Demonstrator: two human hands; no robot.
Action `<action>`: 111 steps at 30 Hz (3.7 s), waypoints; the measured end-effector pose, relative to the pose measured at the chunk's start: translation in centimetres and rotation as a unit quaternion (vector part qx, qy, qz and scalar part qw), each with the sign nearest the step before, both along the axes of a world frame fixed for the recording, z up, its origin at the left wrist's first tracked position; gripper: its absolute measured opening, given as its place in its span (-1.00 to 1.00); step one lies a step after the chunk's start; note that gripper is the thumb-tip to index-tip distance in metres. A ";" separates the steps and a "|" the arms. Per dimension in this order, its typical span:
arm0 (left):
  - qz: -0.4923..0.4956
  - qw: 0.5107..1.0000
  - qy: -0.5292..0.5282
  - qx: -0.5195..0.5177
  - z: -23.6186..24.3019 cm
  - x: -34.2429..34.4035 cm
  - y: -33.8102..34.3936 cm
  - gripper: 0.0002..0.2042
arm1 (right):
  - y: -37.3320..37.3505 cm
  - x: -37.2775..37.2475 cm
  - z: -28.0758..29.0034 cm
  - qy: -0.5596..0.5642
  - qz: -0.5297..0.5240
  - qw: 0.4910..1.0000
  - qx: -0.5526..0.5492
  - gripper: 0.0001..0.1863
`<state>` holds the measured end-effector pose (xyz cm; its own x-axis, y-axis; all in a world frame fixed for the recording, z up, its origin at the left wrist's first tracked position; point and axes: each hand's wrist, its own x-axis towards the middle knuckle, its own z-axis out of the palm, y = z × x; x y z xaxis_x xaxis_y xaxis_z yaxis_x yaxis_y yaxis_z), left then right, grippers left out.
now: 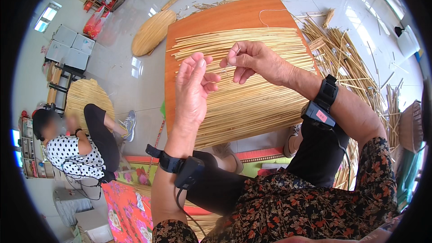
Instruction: The person weaves thin bamboo strips together using a needle and thread. They repeatedly pass the needle through the strips, pull the thread tight, and adjust the alignment of the strips. The person also uses scissors to cut the thread at the end.
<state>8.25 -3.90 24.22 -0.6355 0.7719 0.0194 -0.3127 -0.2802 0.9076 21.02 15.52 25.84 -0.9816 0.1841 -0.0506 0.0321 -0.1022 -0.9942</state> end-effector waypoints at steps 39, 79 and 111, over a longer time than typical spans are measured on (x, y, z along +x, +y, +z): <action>0.025 0.964 0.225 -0.138 -0.6 0.0 0.4 -0.92 | 0.6 -0.2 -0.5 0.005 -0.015 1.000 0.026 -0.85; -0.085 0.974 0.148 -0.149 0.5 0.5 0.5 -0.78 | 0.7 -0.4 -0.7 0.060 -0.113 0.992 0.016 -0.87; 0.065 0.963 0.260 -0.038 2.1 2.3 1.1 -0.74 | 0.2 0.1 0.2 0.063 -0.114 0.988 0.088 -0.88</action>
<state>10.58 -2.81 26.32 -0.6466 0.6983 0.3070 0.2225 -0.2122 0.9515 21.09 15.68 26.09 -0.9098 0.3966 0.1223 -0.0978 0.0814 -0.9919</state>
